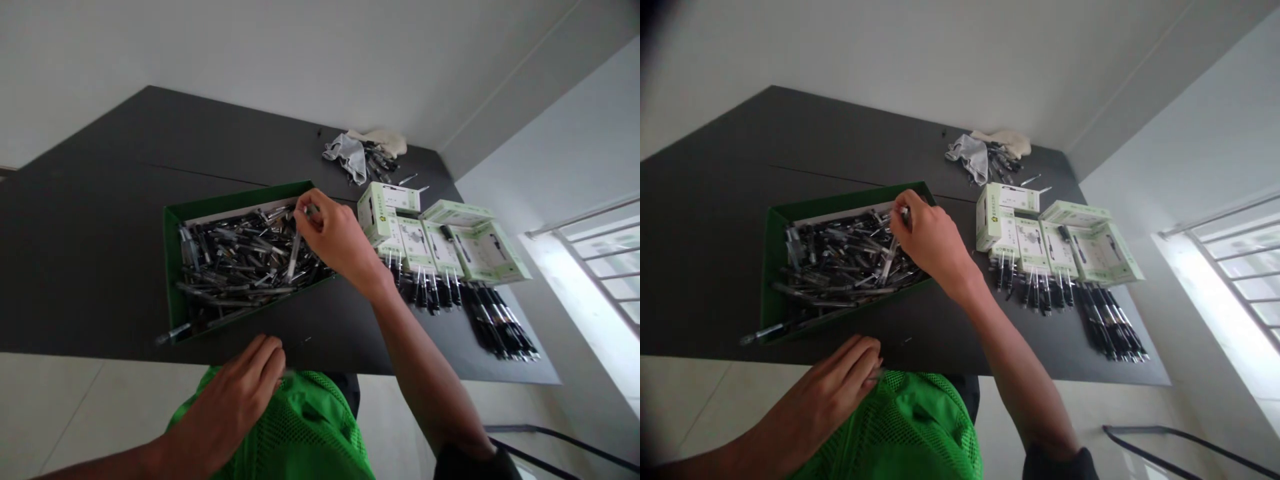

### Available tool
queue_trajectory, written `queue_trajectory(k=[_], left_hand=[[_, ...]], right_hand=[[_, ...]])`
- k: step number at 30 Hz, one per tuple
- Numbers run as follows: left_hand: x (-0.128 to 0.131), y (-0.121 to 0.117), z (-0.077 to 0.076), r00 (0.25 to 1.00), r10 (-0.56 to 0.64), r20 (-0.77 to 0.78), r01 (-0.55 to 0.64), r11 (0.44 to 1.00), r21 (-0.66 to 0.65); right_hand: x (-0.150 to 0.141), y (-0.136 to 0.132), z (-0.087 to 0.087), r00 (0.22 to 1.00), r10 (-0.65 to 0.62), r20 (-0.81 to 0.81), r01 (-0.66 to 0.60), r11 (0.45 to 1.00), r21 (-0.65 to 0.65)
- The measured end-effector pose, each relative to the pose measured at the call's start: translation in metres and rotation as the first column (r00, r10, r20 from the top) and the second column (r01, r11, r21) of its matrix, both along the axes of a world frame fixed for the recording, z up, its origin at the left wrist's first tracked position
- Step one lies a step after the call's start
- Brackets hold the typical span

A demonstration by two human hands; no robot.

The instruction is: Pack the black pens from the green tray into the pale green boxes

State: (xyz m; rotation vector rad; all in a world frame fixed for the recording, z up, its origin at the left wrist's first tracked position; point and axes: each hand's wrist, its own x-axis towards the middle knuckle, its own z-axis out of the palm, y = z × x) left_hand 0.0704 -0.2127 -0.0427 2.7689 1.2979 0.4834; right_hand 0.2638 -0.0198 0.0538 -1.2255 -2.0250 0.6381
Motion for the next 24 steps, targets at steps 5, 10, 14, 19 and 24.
queue_trajectory(k=[5, 10, 14, 19, 24], left_hand=[[-0.015, 0.03, 0.079, 0.959, 0.127, 0.253, -0.159, 0.981, 0.114], [-0.004, 0.051, 0.077, 0.95, 0.229, 0.211, -0.274, 0.937, 0.217], [0.003, 0.048, 0.043, 0.986, 0.106, 0.128, -0.121, 0.985, 0.121], [-0.036, 0.065, 0.041, 0.978, 0.179, 0.11, -0.182, 0.983, 0.019], [-0.05, 0.075, 0.052, 0.875, 0.397, 0.277, -0.436, 0.895, 0.092]], right_hand=[[0.013, 0.007, -0.009, 0.988, -0.022, -0.153, 0.017, 0.999, -0.038], [0.049, -0.038, -0.01, 0.932, -0.187, -0.311, 0.134, 0.973, -0.186], [0.059, -0.072, -0.018, 0.9, -0.238, -0.364, 0.147, 0.954, -0.26], [0.057, -0.085, -0.028, 0.889, -0.222, -0.401, 0.111, 0.953, -0.28], [0.043, -0.086, -0.022, 0.883, -0.191, -0.428, 0.083, 0.963, -0.258]])
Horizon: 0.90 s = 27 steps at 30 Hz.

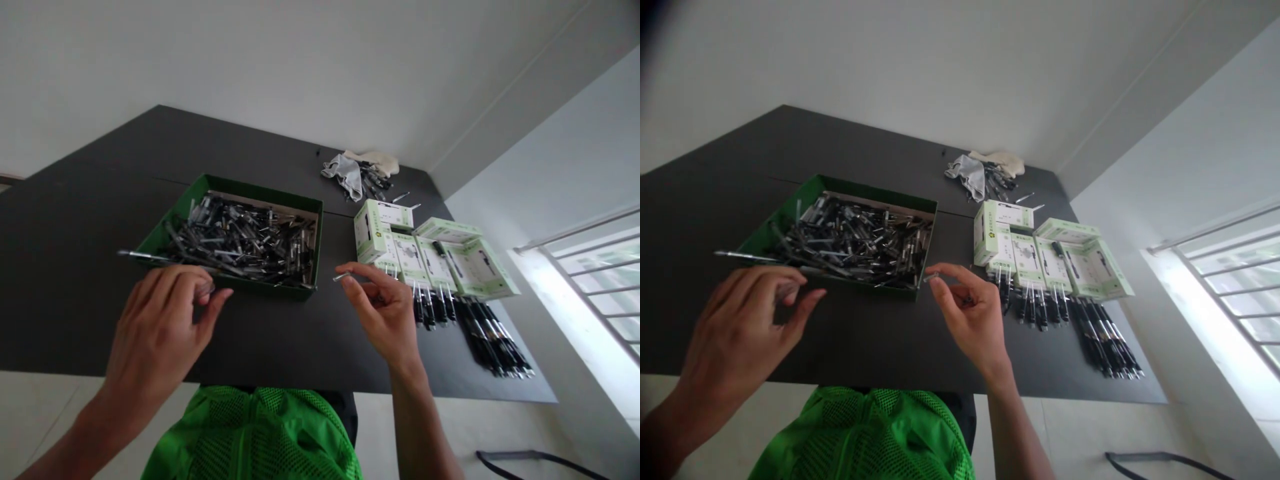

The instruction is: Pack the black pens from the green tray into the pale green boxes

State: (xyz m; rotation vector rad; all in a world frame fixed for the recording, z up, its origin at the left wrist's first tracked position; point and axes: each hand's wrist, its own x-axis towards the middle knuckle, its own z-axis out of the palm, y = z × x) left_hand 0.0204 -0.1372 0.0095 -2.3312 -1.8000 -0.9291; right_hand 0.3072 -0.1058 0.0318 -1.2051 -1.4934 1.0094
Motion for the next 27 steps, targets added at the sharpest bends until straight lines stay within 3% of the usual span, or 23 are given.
queue_trajectory(k=[1, 2, 3, 5, 6, 9, 16, 19, 23, 27], left_hand=[[0.006, -0.002, -0.001, 0.985, -0.061, 0.159, 0.062, 0.998, -0.003], [0.014, -0.005, -0.003, 0.928, -0.172, 0.33, 0.224, 0.967, -0.124], [0.023, -0.008, -0.005, 0.826, -0.258, 0.501, 0.387, 0.906, -0.171], [0.042, -0.013, -0.009, 0.68, -0.3, 0.669, 0.556, 0.805, -0.205], [0.05, -0.014, -0.011, 0.626, -0.303, 0.719, 0.595, 0.781, -0.189], [0.065, -0.013, -0.01, 0.573, -0.32, 0.755, 0.63, 0.76, -0.157], [0.072, -0.006, -0.004, 0.598, -0.334, 0.729, 0.639, 0.747, -0.182], [0.073, -0.005, -0.002, 0.571, -0.317, 0.757, 0.632, 0.758, -0.159], [0.073, -0.003, 0.002, 0.388, -0.199, 0.9, 0.665, 0.737, -0.123], [0.068, 0.002, -0.001, 0.159, -0.055, 0.986, 0.644, 0.763, -0.061]], right_hand=[[-0.005, -0.002, 0.004, 1.0, 0.013, 0.0, -0.013, 1.0, 0.009], [-0.01, -0.005, 0.008, 1.0, 0.031, 0.004, -0.031, 0.999, 0.018], [-0.015, -0.009, 0.013, 0.998, 0.053, 0.015, -0.054, 0.998, 0.027], [-0.023, -0.015, 0.021, 0.993, 0.106, 0.052, -0.108, 0.993, 0.047], [-0.026, -0.018, 0.025, 0.988, 0.133, 0.074, -0.138, 0.989, 0.053], [-0.03, -0.02, 0.031, 0.971, 0.2, 0.129, -0.21, 0.976, 0.062], [-0.024, -0.017, 0.034, 0.933, 0.253, 0.257, -0.269, 0.963, 0.027], [-0.021, -0.022, 0.039, 0.912, 0.263, 0.315, -0.275, 0.961, -0.005], [-0.014, -0.026, 0.043, 0.934, 0.301, 0.192, -0.298, 0.954, -0.042], [-0.011, -0.025, 0.034, 0.954, 0.288, 0.084, -0.289, 0.957, -0.003]])
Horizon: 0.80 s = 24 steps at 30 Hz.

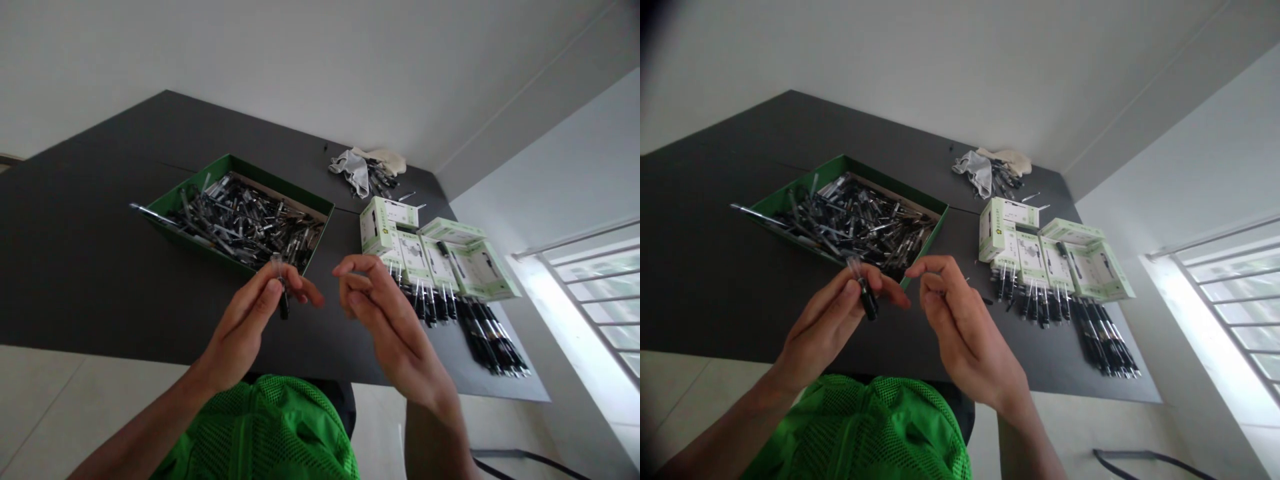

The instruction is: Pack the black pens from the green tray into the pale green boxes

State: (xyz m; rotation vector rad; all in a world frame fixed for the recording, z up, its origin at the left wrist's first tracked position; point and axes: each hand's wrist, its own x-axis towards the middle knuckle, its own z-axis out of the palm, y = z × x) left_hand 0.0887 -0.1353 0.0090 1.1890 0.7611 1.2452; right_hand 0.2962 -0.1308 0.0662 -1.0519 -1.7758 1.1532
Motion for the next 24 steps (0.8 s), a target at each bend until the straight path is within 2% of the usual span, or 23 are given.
queue_trajectory(k=[3, 6, 10, 12, 14, 18, 21, 24], left_hand=[[-0.004, 0.005, -0.003, 0.994, 0.013, 0.106, -0.008, 0.999, -0.054], [-0.005, 0.009, -0.003, 0.992, -0.032, 0.121, 0.041, 0.997, -0.072], [0.001, 0.007, -0.003, 0.993, -0.024, -0.117, 0.025, 1.0, 0.01], [0.007, 0.003, -0.006, 0.971, 0.024, -0.239, -0.006, 0.997, 0.076], [0.013, 0.0, -0.01, 0.952, 0.063, -0.3, -0.021, 0.99, 0.14], [0.024, -0.007, -0.018, 0.941, 0.073, -0.331, -0.008, 0.981, 0.193], [0.033, -0.01, -0.019, 0.956, 0.029, -0.292, 0.025, 0.983, 0.182], [0.042, -0.013, -0.018, 0.97, -0.029, -0.24, 0.063, 0.989, 0.136]], right_hand=[[-0.002, 0.001, -0.015, 0.998, 0.015, -0.057, -0.014, 1.0, 0.021], [-0.007, 0.0, -0.03, 0.993, -0.019, -0.118, 0.02, 1.0, 0.004], [-0.017, -0.003, -0.049, 0.969, -0.222, -0.108, 0.219, 0.975, -0.041], [-0.019, -0.006, -0.055, 0.965, -0.259, -0.051, 0.253, 0.962, -0.099], [-0.02, -0.01, -0.06, 0.969, -0.245, 0.022, 0.246, 0.962, -0.121], [-0.016, -0.021, -0.064, 0.95, -0.267, 0.16, 0.271, 0.963, -0.006], [-0.01, -0.028, -0.066, 0.945, -0.287, 0.155, 0.284, 0.958, 0.041], [-0.006, -0.033, -0.068, 0.944, -0.309, 0.116, 0.308, 0.951, 0.025]])
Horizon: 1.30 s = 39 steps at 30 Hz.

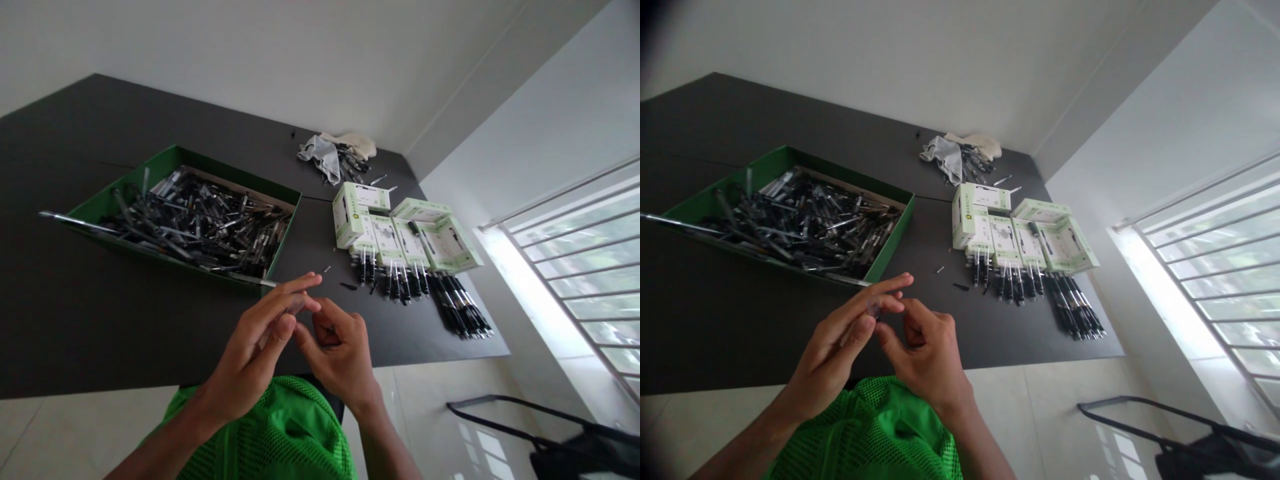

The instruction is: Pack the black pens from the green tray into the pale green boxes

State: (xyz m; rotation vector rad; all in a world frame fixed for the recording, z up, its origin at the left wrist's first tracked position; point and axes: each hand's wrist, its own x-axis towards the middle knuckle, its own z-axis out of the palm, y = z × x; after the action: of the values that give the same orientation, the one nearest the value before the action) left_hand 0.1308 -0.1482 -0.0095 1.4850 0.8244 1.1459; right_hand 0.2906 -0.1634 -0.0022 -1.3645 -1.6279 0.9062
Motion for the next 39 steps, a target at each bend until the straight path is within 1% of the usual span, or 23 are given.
queue_trajectory(k=[4, 7, 11, 13, 15, 16, 18, 20, 21, 23, 26, 28, 30, 34, 39], left_hand=[[0.008, 0.0, -0.001, 0.998, -0.042, 0.045, 0.044, 0.998, -0.035], [0.01, 0.003, -0.003, 0.998, -0.051, 0.044, 0.053, 0.997, -0.06], [0.01, 0.007, -0.006, 0.998, -0.038, 0.048, 0.042, 0.996, -0.079], [0.011, 0.008, -0.009, 0.996, -0.054, 0.066, 0.061, 0.993, -0.104], [0.012, 0.007, -0.013, 0.994, -0.078, 0.076, 0.088, 0.988, -0.126], [0.013, 0.006, -0.015, 0.994, -0.086, 0.067, 0.094, 0.987, -0.129], [0.014, 0.004, -0.021, 0.996, -0.087, 0.018, 0.089, 0.988, -0.128], [0.014, 0.002, -0.028, 0.995, -0.091, -0.048, 0.083, 0.987, -0.137], [0.015, 0.0, -0.032, 0.993, -0.098, -0.073, 0.086, 0.986, -0.146], [0.015, -0.002, -0.039, 0.988, -0.116, -0.107, 0.097, 0.982, -0.164], [0.015, -0.007, -0.047, 0.981, -0.146, -0.131, 0.122, 0.977, -0.177], [0.014, -0.009, -0.049, 0.976, -0.168, -0.135, 0.143, 0.973, -0.18], [0.013, -0.01, -0.049, 0.974, -0.186, -0.132, 0.16, 0.97, -0.182], [0.011, -0.009, -0.048, 0.97, -0.213, -0.117, 0.19, 0.965, -0.178], [0.01, -0.007, -0.051, 0.958, -0.266, -0.107, 0.239, 0.946, -0.219]], right_hand=[[0.005, 0.0, -0.004, 0.999, -0.028, -0.029, 0.027, 0.999, -0.023], [0.004, 0.003, -0.006, 0.999, -0.036, -0.022, 0.036, 0.999, -0.025], [0.0, 0.009, -0.003, 0.998, -0.069, 0.009, 0.069, 0.998, 0.011], [0.002, 0.01, -0.001, 0.996, -0.091, 0.01, 0.091, 0.996, 0.003], [0.011, 0.01, 0.0, 0.989, -0.145, 0.009, 0.145, 0.989, -0.03], [0.017, 0.01, 0.0, 0.98, -0.197, 0.016, 0.198, 0.979, -0.044], [0.033, 0.013, -0.002, 0.938, -0.339, 0.069, 0.342, 0.939, -0.036], [0.049, 0.018, -0.005, 0.86, -0.481, 0.17, 0.486, 0.874, 0.014], [0.055, 0.022, -0.006, 0.812, -0.533, 0.236, 0.541, 0.84, 0.039], [0.063, 0.031, -0.008, 0.713, -0.585, 0.385, 0.618, 0.784, 0.046], [0.063, 0.046, -0.01, 0.591, -0.568, 0.573, 0.69, 0.724, 0.006], [0.059, 0.056, -0.012, 0.544, -0.546, 0.636, 0.71, 0.704, -0.003], [0.055, 0.065, -0.013, 0.527, -0.529, 0.665, 0.712, 0.703, -0.005], [0.052, 0.077, -0.014, 0.516, -0.505, 0.691, 0.716, 0.698, -0.024], [0.049, 0.082, -0.014, 0.477, -0.494, 0.727, 0.756, 0.652, -0.052]])
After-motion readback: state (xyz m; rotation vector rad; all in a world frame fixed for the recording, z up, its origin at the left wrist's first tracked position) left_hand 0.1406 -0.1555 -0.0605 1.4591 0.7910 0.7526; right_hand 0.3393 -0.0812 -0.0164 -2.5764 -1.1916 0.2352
